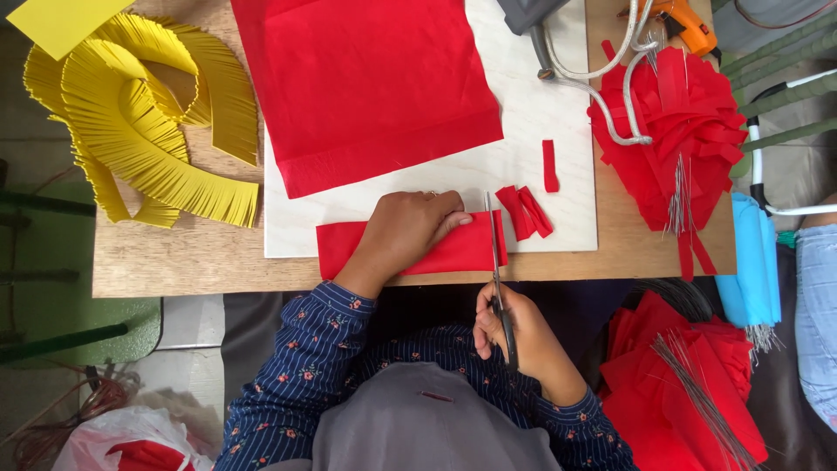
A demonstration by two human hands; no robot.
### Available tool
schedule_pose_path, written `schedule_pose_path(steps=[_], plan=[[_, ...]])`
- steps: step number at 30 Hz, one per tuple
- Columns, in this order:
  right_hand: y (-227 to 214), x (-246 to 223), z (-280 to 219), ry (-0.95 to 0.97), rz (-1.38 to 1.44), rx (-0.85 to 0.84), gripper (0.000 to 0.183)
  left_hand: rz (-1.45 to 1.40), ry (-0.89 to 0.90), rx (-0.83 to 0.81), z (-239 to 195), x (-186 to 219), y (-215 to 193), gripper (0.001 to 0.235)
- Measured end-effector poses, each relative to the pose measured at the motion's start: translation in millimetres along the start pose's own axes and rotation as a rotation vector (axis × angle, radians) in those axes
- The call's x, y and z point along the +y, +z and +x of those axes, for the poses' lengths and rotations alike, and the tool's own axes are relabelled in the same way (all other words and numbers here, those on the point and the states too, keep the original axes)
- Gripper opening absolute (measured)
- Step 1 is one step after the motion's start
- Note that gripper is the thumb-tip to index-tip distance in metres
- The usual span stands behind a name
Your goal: Cutting thin strips of red crepe paper using scissors to prepare materials for craft decorations.
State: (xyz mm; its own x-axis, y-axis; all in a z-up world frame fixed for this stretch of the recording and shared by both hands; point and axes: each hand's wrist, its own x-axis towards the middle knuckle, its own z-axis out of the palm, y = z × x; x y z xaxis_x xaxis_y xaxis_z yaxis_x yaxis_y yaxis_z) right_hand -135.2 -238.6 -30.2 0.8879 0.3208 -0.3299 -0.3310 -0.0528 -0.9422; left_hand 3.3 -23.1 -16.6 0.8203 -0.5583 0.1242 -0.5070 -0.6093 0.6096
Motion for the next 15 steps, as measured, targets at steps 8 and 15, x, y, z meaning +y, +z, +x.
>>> schedule_pose_path(steps=[8,15], plan=[[4.6,-13.0,-0.2,0.081,-0.038,0.064,0.019,-0.039,-0.007,-0.013,-0.4,-0.9,-2.0,0.030],[2.9,-7.1,1.4,0.138,-0.066,0.116,0.016,-0.046,-0.014,-0.014,0.5,0.2,-4.8,0.029]])
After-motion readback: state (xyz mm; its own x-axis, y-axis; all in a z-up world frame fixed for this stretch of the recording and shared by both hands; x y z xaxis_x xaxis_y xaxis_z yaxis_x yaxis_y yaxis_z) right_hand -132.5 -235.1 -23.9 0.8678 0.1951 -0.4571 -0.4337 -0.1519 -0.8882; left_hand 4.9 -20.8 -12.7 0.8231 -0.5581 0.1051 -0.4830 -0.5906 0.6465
